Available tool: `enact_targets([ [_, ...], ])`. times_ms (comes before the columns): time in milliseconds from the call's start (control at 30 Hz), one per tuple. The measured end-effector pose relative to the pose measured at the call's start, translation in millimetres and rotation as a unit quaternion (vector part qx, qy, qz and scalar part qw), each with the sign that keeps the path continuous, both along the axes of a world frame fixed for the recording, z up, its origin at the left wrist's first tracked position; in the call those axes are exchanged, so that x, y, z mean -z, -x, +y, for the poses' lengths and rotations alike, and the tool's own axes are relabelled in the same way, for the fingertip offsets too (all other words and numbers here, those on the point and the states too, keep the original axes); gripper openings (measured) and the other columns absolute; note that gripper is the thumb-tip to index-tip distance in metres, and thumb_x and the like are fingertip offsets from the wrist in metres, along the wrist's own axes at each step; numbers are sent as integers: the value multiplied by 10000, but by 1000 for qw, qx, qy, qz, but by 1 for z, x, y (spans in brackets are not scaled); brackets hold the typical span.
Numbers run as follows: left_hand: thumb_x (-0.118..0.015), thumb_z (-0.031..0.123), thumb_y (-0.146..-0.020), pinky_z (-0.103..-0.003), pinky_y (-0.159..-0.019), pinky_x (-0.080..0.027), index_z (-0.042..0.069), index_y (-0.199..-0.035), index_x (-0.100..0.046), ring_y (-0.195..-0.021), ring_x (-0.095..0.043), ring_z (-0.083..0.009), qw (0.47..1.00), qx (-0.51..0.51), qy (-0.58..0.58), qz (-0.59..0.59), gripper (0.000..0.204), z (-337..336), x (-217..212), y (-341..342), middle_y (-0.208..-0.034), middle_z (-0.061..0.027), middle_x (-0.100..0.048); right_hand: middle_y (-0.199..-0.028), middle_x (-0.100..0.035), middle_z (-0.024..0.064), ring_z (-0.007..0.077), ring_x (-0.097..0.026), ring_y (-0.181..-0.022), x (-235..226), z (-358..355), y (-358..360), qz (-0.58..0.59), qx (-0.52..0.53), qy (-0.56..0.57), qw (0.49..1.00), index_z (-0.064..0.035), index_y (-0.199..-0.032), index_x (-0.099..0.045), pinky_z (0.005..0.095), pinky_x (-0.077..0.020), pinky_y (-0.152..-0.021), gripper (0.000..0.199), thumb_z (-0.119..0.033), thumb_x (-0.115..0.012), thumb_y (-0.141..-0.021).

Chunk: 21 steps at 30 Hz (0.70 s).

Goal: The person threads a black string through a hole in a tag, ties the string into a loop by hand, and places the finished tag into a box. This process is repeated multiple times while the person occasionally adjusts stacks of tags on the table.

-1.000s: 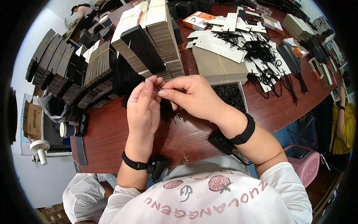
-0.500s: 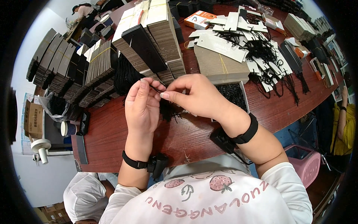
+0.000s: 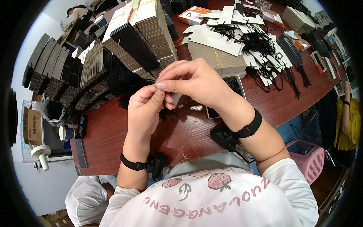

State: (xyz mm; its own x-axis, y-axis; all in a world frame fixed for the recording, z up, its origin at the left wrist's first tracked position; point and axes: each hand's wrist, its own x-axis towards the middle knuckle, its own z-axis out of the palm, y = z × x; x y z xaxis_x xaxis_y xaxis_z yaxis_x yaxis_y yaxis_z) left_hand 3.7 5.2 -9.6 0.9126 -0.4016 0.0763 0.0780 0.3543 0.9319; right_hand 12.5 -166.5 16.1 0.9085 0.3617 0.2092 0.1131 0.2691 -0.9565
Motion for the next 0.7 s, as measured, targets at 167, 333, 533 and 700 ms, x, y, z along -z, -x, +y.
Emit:
enact_targets([
  [167,-536,124,-896,-273,-645,-504,-35,-943,-594,-690,-601,-176,1000,-6,14,4,176,-1,-2,2,-807,-123,-625,-943,-611,120,154,-584,-799,-1,0,0,33,-3,-6,999,44,-876,-666,254,-477,-714,109,-27,-622,-805],
  [333,-539,132,-895,-274,-646,-507,-32,-940,-593,-687,-608,-185,999,-14,28,24,179,-2,-4,4,-807,-129,-628,-926,-619,118,157,-588,-802,-2,-2,0,13,15,10,1000,39,-879,-667,256,-479,-716,108,-25,-615,-808],
  [533,-534,140,-899,-248,-594,-487,-16,-939,-588,-648,-588,-148,1000,16,5,18,170,1,-1,2,-789,-115,-619,-934,-620,116,154,-585,-822,4,0,-1,34,-20,10,999,46,-881,-654,256,-474,-725,116,-41,-615,-814],
  [700,-565,121,-885,-173,-467,-329,-13,-934,-595,-522,-424,-42,992,-5,84,96,145,-4,-6,1,-722,-51,-583,-816,-633,79,114,-586,-683,3,5,-1,27,28,-39,998,51,-928,-624,238,-484,-636,142,-54,-606,-834],
])
